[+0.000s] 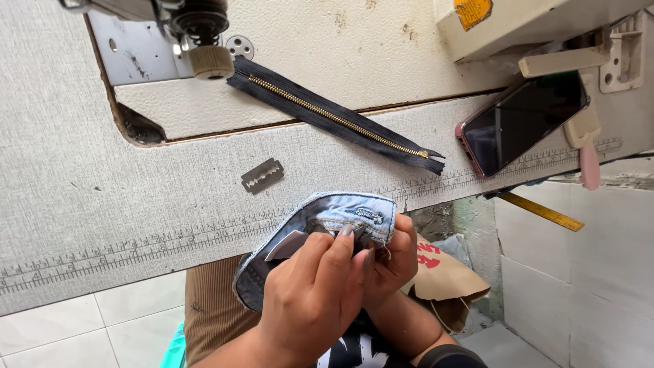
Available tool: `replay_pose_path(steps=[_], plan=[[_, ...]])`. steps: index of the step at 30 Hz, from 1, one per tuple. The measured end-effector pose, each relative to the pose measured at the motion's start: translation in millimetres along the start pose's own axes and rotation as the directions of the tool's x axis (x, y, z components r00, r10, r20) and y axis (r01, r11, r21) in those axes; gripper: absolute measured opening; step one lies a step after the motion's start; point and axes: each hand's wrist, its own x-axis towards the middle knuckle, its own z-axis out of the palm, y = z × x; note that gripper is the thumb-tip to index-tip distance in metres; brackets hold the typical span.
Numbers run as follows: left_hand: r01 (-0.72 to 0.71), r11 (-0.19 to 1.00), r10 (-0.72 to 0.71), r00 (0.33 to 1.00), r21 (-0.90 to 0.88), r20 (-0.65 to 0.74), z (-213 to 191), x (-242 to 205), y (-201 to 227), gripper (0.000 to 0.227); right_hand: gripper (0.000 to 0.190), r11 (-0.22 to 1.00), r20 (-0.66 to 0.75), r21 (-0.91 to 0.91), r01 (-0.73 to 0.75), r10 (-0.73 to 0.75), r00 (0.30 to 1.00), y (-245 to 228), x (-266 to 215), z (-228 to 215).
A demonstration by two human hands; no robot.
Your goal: Unpicking seams and removing threads from a denim garment piece using hands and a razor blade at a sewing workstation.
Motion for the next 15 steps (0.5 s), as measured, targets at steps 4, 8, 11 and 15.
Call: replay_pose_path(steps=[4, 8, 11, 15], plan=[[0.001, 0.999, -0.002, 1.000, -0.033, -0.028, 6.5, 0.5, -5.0, 0.018, 0.042, 0.999, 0.007, -0.038, -0.019, 0.020, 1.000, 7.3, -8.1, -0.5], [-0.088, 0.995, 0.091, 0.990, 0.036, -0.111, 12.5, 1.7, -11.7, 0.018, 0.029, 0.972, -0.055, 0.165, -0.166, 0.177, 0.983, 31.6, -33.5, -6.4], [-0.136, 0.989, 0.143, 0.980, 0.060, -0.138, 12.7, 5.4, -14.9, 0.017, 0.031, 0.972, -0.065, 0.163, -0.169, 0.181, 0.981, 49.5, -48.2, -11.2], [-0.099, 0.956, 0.065, 0.990, -0.275, -0.128, -1.1, 17.6, -15.6, 0.009, 0.043, 0.959, -0.092, 0.211, -0.190, 0.213, 0.973, 58.0, -56.6, -7.1]])
